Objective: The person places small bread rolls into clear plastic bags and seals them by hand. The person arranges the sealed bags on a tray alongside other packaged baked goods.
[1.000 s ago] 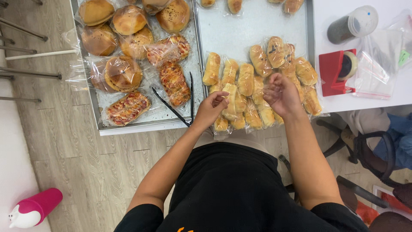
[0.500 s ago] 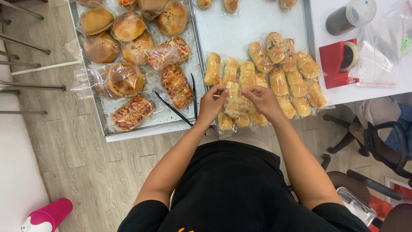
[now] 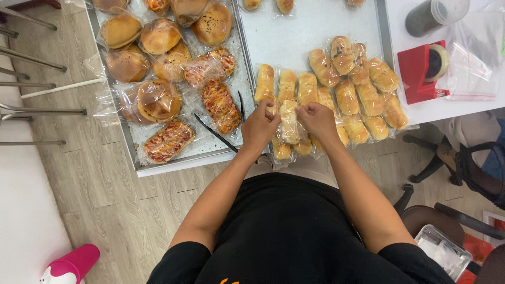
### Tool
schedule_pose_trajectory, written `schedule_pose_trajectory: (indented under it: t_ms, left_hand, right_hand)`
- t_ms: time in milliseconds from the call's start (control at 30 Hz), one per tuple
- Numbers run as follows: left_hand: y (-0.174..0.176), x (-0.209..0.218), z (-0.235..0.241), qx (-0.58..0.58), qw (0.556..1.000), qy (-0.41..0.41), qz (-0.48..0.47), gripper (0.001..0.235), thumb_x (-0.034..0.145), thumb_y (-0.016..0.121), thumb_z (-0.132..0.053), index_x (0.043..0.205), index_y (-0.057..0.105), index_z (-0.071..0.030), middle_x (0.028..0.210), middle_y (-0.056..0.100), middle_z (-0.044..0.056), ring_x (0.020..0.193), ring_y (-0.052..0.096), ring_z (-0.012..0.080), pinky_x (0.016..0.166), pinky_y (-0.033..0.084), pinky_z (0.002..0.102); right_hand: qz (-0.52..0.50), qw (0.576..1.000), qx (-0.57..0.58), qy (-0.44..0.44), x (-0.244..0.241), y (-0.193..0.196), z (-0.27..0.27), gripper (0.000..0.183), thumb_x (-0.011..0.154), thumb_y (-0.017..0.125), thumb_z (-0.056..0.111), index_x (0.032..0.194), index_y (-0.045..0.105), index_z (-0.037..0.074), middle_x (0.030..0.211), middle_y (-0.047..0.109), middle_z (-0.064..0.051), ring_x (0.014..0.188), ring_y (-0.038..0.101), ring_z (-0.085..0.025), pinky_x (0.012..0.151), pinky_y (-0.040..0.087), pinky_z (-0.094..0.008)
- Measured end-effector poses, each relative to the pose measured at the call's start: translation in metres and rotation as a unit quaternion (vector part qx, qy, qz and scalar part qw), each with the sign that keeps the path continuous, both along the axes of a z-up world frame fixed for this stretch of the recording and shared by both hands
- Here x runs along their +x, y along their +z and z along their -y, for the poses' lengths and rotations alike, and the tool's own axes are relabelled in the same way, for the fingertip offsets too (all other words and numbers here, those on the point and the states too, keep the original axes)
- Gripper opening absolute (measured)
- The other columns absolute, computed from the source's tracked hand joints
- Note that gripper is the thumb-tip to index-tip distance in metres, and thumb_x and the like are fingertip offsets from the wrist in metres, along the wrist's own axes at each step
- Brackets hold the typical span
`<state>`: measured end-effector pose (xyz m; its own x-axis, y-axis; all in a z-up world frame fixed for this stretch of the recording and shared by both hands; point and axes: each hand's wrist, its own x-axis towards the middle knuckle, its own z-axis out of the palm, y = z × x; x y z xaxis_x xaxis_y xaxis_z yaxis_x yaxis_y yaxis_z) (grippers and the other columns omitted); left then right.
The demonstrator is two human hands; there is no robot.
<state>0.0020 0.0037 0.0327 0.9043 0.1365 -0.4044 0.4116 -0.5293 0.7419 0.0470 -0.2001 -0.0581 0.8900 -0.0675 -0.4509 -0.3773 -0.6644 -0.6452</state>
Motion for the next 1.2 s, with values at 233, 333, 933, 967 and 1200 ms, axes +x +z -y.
schedule_pose_trajectory:
  t_ms: [233, 333, 933, 967, 1200]
  left_hand:
    - [-0.041, 0.007, -0.007, 0.100, 0.985, -0.122, 0.076, 0.031, 0.102, 0.062, -0.035, 0.128, 0.067, -0.019, 0.095, 0.070, 0.000, 0.093, 0.073, 0.0239, 0.080, 0.059, 0.040]
    - [-0.049, 0.008, -0.005, 0.048, 0.987, -0.147, 0.053, 0.037, 0.100, 0.063, -0.034, 0.134, 0.065, -0.020, 0.113, 0.069, 0.014, 0.109, 0.069, 0.0400, 0.093, 0.058, 0.052]
    - [0.040, 0.169, 0.129, -0.045, 0.924, -0.210, 0.316, 0.027, 0.096, 0.073, -0.009, 0.118, 0.076, -0.026, 0.103, 0.062, -0.002, 0.093, 0.074, 0.0200, 0.080, 0.063, 0.030]
    - [0.036, 0.190, 0.142, 0.046, 0.887, -0.239, 0.392, 0.017, 0.098, 0.071, -0.015, 0.111, 0.073, -0.025, 0.101, 0.062, -0.003, 0.091, 0.072, 0.0196, 0.079, 0.061, 0.031]
    - [0.000, 0.241, 0.210, 0.028, 0.788, -0.485, 0.378, 0.013, 0.088, 0.067, 0.004, 0.094, 0.072, -0.006, 0.092, 0.066, 0.020, 0.090, 0.066, 0.0433, 0.081, 0.055, 0.053]
  right_hand:
    - [0.002, 0.999, -0.034, 0.005, 0.001, 0.028, -0.013, 0.026, 0.085, 0.079, 0.049, 0.105, 0.079, 0.032, 0.107, 0.078, -0.001, 0.108, 0.072, -0.029, 0.090, 0.056, -0.040]
    - [-0.015, 1.000, 0.020, -0.010, 0.005, 0.034, -0.009, 0.026, 0.084, 0.077, 0.044, 0.104, 0.083, 0.029, 0.098, 0.078, -0.006, 0.102, 0.073, -0.032, 0.087, 0.057, -0.042]
    - [0.105, 0.926, 0.349, -0.097, 0.089, 0.130, 0.190, 0.027, 0.097, 0.071, 0.014, 0.123, 0.070, 0.006, 0.047, 0.045, -0.001, 0.033, 0.044, -0.007, 0.032, 0.032, -0.019]
    - [0.102, 0.922, 0.352, -0.126, 0.094, 0.125, 0.211, 0.025, 0.098, 0.069, 0.014, 0.121, 0.070, 0.006, 0.048, 0.044, -0.001, 0.033, 0.043, -0.007, 0.033, 0.031, -0.019]
    - [0.022, 0.935, 0.327, -0.139, 0.121, 0.110, 0.316, 0.022, 0.099, 0.068, 0.017, 0.116, 0.069, 0.002, 0.048, 0.046, -0.002, 0.033, 0.041, -0.009, 0.034, 0.026, -0.023]
